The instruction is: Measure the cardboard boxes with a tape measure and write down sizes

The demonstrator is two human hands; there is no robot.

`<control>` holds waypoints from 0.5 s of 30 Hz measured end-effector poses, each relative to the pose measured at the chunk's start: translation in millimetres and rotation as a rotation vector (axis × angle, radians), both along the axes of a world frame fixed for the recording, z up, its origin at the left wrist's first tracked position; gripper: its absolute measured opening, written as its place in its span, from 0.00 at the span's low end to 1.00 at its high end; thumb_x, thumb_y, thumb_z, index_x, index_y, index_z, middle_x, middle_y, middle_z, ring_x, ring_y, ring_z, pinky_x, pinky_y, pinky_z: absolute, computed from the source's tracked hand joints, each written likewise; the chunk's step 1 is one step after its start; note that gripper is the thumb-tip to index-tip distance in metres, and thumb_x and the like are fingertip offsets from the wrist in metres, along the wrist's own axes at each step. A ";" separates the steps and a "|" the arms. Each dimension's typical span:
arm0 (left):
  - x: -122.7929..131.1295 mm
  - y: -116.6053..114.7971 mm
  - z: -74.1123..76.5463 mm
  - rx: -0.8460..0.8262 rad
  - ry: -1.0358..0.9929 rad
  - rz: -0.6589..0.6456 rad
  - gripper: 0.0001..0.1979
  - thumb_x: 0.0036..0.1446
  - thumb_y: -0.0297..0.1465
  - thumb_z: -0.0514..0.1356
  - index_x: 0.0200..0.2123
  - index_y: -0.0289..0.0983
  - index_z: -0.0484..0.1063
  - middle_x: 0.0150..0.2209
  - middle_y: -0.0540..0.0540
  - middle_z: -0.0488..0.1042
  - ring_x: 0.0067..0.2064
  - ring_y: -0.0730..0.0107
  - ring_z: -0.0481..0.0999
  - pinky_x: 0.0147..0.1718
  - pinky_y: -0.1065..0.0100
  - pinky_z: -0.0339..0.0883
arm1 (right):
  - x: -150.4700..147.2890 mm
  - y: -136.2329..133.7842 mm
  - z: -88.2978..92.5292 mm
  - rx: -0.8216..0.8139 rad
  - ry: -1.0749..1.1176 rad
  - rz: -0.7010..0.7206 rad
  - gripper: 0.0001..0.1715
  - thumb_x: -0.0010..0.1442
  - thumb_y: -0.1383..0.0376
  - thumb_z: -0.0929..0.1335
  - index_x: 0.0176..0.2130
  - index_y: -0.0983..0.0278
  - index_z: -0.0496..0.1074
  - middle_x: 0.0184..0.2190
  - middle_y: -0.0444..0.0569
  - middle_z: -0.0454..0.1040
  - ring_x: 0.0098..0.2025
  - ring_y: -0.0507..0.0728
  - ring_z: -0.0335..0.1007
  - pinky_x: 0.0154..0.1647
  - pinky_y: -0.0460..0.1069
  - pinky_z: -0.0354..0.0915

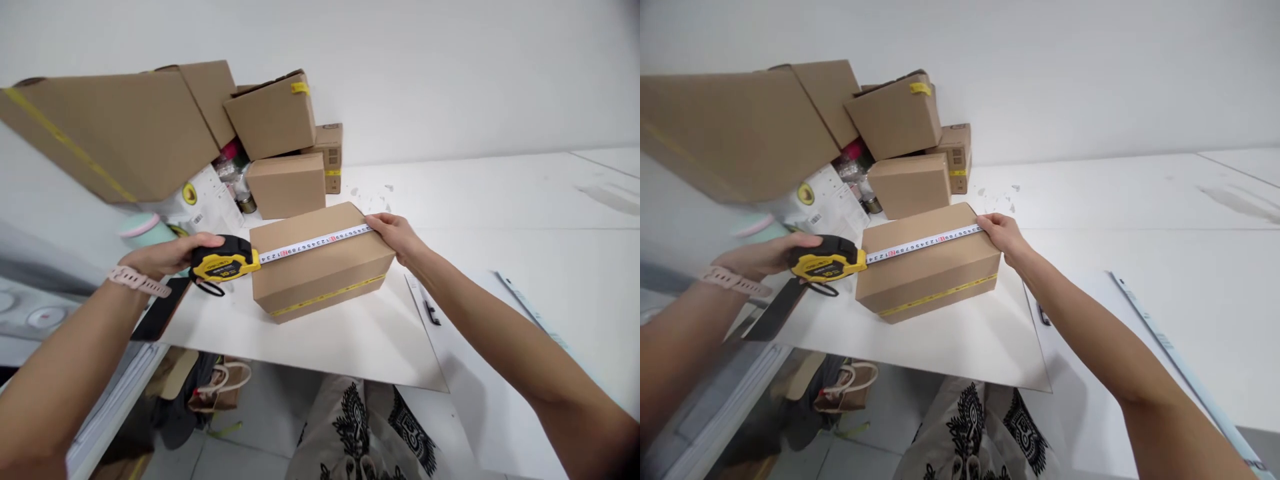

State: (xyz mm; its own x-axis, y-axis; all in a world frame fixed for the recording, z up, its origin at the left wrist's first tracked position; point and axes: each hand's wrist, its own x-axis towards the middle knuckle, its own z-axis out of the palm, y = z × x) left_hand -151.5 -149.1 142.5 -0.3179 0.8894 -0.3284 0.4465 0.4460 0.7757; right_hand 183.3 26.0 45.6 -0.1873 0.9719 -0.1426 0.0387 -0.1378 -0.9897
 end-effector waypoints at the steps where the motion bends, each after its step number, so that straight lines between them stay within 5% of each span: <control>1: -5.0 -0.8 -1.3 -0.067 -0.094 0.008 0.28 0.49 0.45 0.62 0.38 0.21 0.78 0.29 0.39 0.81 0.31 0.54 0.79 0.29 0.60 0.74 | -0.1 -1.0 1.0 0.007 -0.010 0.006 0.08 0.57 0.62 0.73 0.33 0.65 0.75 0.30 0.46 0.75 0.29 0.49 0.67 0.28 0.44 0.63; 6: -27.9 -9.2 -3.5 -0.180 -0.265 0.058 0.30 0.58 0.44 0.58 0.44 0.16 0.75 0.28 0.43 0.81 0.29 0.61 0.79 0.28 0.66 0.71 | -0.3 -5.6 4.3 0.008 -0.064 0.024 0.09 0.56 0.60 0.73 0.33 0.65 0.75 0.31 0.46 0.74 0.29 0.49 0.66 0.27 0.45 0.62; 15: -36.9 -25.3 -13.5 -0.139 -0.307 0.214 0.30 0.63 0.39 0.52 0.48 0.13 0.72 0.30 0.41 0.81 0.32 0.57 0.80 0.32 0.55 0.73 | -3.9 -8.1 3.7 0.024 -0.089 -0.023 0.10 0.51 0.60 0.75 0.30 0.62 0.74 0.30 0.47 0.74 0.28 0.52 0.66 0.22 0.46 0.63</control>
